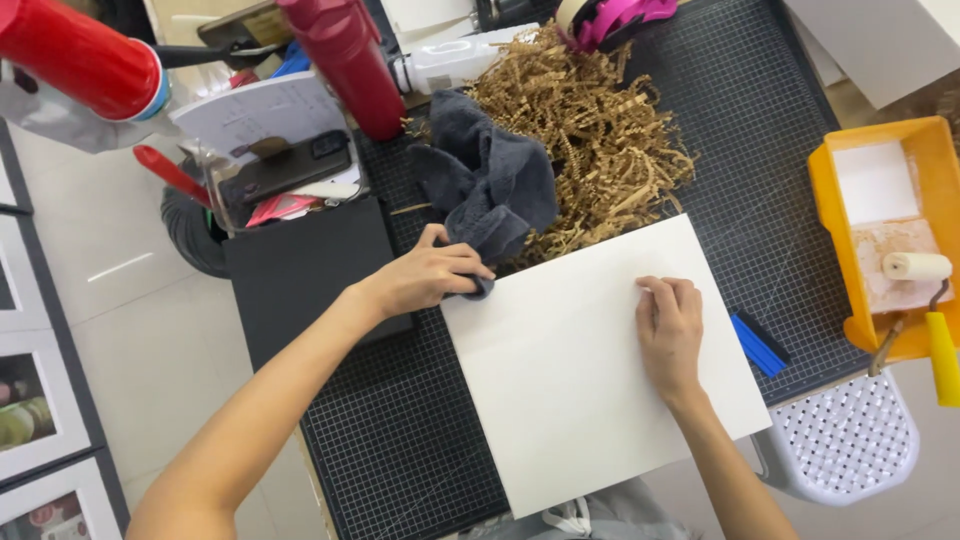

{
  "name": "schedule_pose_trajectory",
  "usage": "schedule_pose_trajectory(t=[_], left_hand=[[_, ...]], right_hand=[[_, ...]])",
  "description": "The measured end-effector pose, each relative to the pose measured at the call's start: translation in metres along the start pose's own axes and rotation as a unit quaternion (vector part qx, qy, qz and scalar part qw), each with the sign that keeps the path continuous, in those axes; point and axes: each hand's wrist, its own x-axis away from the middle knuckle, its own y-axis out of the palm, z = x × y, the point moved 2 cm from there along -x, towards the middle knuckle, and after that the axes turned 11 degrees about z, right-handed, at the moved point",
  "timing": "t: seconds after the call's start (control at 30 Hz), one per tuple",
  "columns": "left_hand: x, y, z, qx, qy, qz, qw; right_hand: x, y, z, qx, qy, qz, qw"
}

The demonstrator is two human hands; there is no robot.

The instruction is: Applying adhesive and a white covering sheet to a box surface using a roller and scraper

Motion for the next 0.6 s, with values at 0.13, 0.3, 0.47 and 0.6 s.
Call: schedule_pose_trajectory(t=[0.13,0.3,0.47,0.6], left_hand=[[0.027,-0.016,0.003,-0.002,-0.011,0.001,1.0],[0.046,-0.037,0.011,-0.03,-0.016,0.001,0.999],[0.063,-0.055,0.01,-0.074,-0.091,0.087,0.989],[0.024,-0.086,0.006,0.045,-0.31,0.316,0.896]], right_hand=[[0.001,-0.001,0.0,0.004,0.005,-0.008,1.0],[0.0,-0.002,-0.002,0.009,0.009,-0.013,1.0],[-0.001,-0.002,-0.004,0.014,0.024,-0.031,0.999],[0.002,0.0,0.002,0.0,0.001,-0.016,1.0]])
